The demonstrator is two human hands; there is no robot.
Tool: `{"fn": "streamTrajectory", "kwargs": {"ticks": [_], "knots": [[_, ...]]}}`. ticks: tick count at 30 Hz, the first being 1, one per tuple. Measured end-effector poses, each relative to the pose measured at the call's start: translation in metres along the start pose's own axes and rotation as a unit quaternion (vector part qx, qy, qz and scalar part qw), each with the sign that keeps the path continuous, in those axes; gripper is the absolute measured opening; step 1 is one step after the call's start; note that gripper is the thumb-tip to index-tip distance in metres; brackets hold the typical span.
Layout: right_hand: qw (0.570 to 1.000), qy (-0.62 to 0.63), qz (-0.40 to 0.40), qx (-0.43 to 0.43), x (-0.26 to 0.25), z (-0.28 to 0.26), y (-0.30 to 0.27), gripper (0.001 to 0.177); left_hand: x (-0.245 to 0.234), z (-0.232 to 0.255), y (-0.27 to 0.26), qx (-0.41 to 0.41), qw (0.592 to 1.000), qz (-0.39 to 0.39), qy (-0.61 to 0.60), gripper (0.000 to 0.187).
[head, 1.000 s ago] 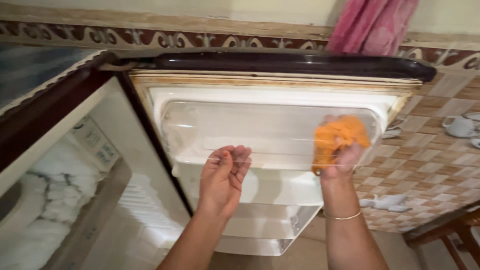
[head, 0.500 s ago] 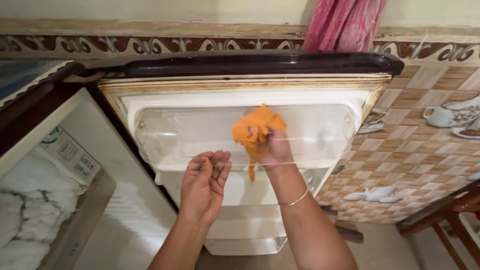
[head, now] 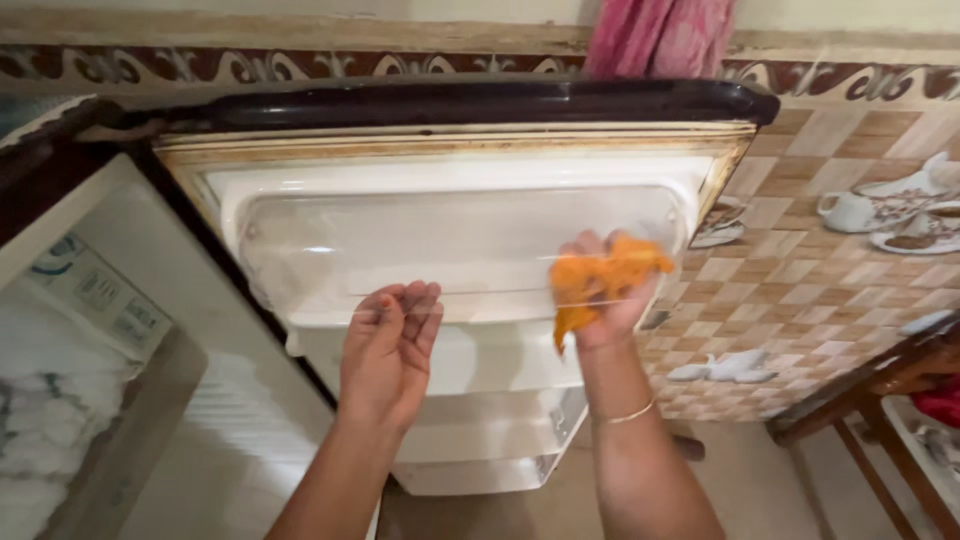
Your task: The person sits on the floor in front of an open, empty refrigerator and wipes its interior with an orange cloth. They dip the cloth in a bowl of soapy water, wipe the inner walls, shelves, door gasket, and door bins, then wipe the top edge of the fridge door.
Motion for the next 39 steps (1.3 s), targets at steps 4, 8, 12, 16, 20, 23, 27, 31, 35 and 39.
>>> {"fn": "streamTrajectory", "kwargs": {"ticks": [4,8,12,16,20,23,27,31,35,39], "knots": [[0.966,-0.066,0.228,0.101,0.001,0.072,-0.012,0.027,-0.008,0.006,-0.002,0.004,1.000,0.022,0.019,0.008],[0.962,-0.035,0.087,0.258,0.022,0.149,-0.001,0.027,-0.014,0.016,-0.005,0.063,0.996,0.025,0.053,0.006],[0.952,-0.058,0.106,0.283,0.014,0.143,-0.008,0.034,-0.011,0.024,-0.009,0.074,0.994,0.027,0.074,0.007],[0.937,-0.108,0.287,0.169,-0.024,0.060,-0.042,0.031,-0.011,0.014,-0.011,0.047,0.992,0.060,0.100,0.009],[0.970,-0.083,0.201,0.109,-0.033,-0.019,-0.071,0.031,-0.002,0.008,-0.008,0.028,0.997,0.029,0.068,0.012],[0.911,-0.175,0.372,0.034,-0.055,-0.061,-0.097,0.030,-0.001,0.003,-0.004,0.010,0.999,0.011,0.036,0.013],[0.838,-0.250,0.465,-0.136,-0.027,-0.109,-0.111,0.031,-0.001,-0.001,0.002,0.005,0.999,-0.003,0.033,0.014],[0.816,-0.364,0.374,-0.249,0.020,-0.123,-0.077,0.029,0.001,-0.004,0.008,0.010,1.000,-0.011,0.022,0.012],[0.702,-0.546,0.367,-0.274,0.030,-0.095,-0.041,0.032,-0.001,-0.006,0.011,0.003,0.999,0.019,0.043,0.013],[0.485,-0.729,0.285,-0.391,0.053,-0.042,-0.039,0.024,0.006,-0.008,0.017,0.005,1.000,0.004,0.030,0.012]]}}
Point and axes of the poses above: each hand's wrist, its own y-axis towards the middle knuckle, its own x-axis out of the palm, z = x × y, the point moved 6 cm from there along y, towards the middle knuckle, and after that the axes turned 8 degrees about z, right-handed, at the moved point
